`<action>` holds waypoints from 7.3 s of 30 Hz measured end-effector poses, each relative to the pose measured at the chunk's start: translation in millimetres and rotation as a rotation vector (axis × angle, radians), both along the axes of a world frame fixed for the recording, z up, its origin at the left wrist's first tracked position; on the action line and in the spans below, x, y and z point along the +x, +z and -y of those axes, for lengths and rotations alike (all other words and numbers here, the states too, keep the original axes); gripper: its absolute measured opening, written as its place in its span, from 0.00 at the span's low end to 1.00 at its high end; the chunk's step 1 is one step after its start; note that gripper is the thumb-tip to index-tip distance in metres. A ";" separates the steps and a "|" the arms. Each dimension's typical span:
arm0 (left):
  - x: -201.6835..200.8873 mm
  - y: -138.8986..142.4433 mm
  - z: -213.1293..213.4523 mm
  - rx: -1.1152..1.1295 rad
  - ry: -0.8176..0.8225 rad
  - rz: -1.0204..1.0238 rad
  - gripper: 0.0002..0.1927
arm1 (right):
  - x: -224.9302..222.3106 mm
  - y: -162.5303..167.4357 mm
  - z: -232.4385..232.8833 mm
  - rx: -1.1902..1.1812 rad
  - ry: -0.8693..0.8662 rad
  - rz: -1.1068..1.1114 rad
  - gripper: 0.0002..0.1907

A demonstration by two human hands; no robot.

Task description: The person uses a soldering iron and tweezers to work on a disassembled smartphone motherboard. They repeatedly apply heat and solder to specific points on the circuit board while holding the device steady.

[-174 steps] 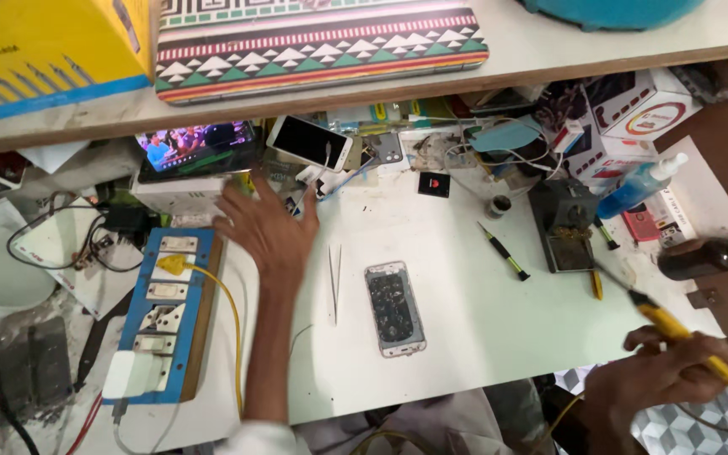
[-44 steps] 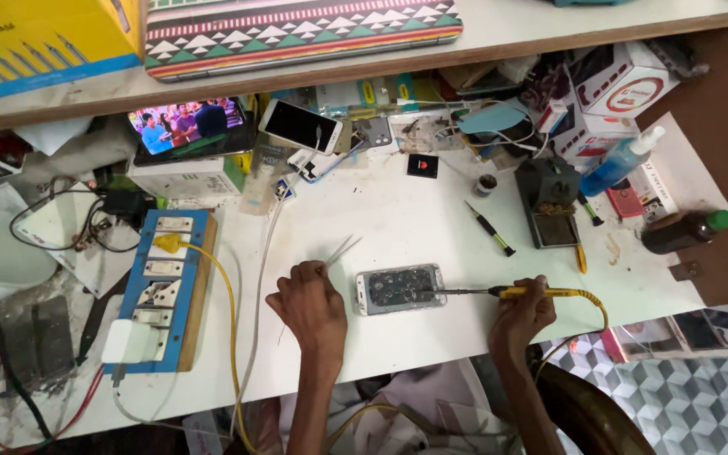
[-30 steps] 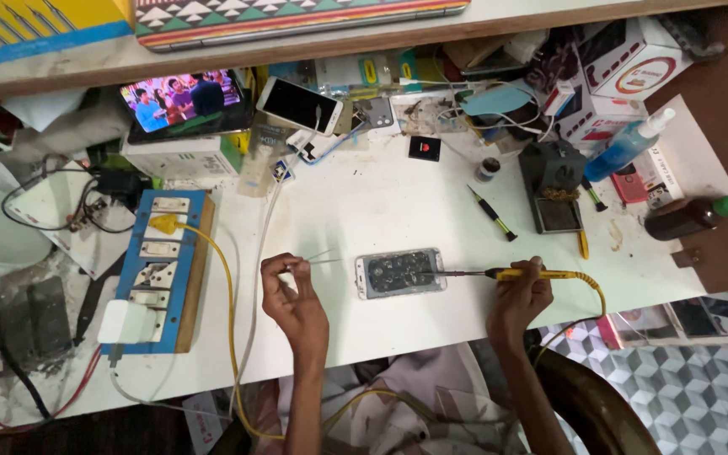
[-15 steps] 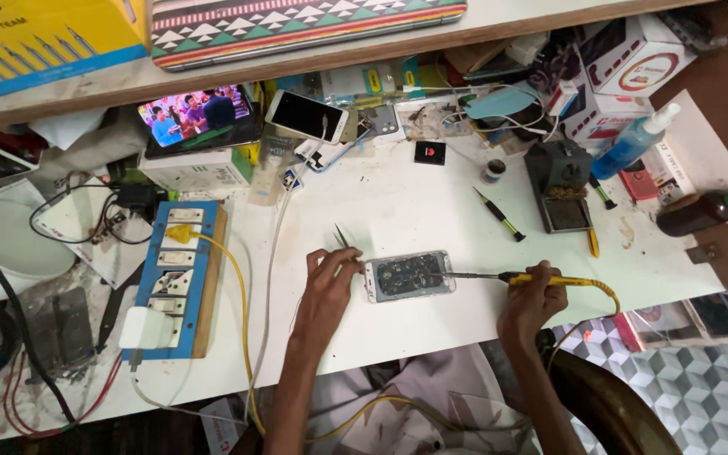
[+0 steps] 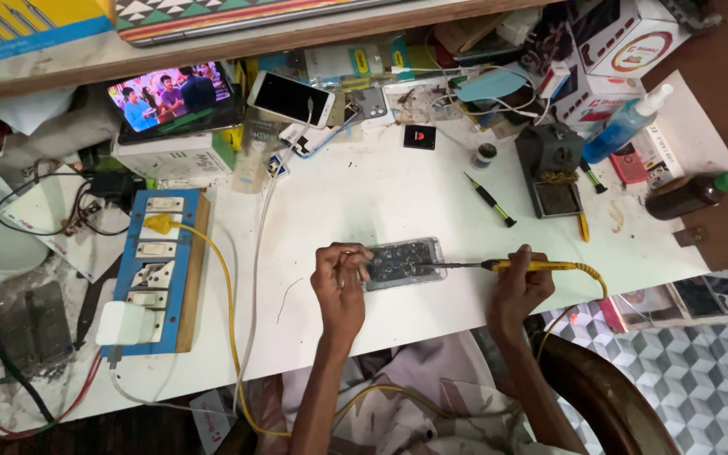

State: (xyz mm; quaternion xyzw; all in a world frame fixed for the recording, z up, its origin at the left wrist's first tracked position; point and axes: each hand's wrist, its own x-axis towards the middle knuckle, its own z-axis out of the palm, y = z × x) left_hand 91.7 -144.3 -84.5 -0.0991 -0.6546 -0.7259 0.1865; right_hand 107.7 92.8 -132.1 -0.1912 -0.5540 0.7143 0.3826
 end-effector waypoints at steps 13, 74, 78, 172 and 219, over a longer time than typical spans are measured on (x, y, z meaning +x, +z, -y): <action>-3.4 -15.2 8.6 -0.093 -0.178 0.268 0.12 | -0.9 -0.1 -1.4 0.122 0.004 0.107 0.15; -31.5 -56.9 -17.6 0.066 -0.066 0.083 0.13 | -0.8 17.4 6.6 0.253 0.051 0.171 0.13; -31.9 -61.3 -17.5 0.094 -0.134 0.007 0.13 | 2.8 21.0 13.0 0.193 0.061 0.176 0.12; -16.1 -47.1 -20.2 0.040 -0.019 0.013 0.14 | -15.0 0.8 -13.8 -0.022 0.105 0.088 0.11; -20.1 -48.3 -18.6 0.030 -0.003 -0.007 0.15 | -20.4 2.6 -11.7 0.137 0.235 0.244 0.13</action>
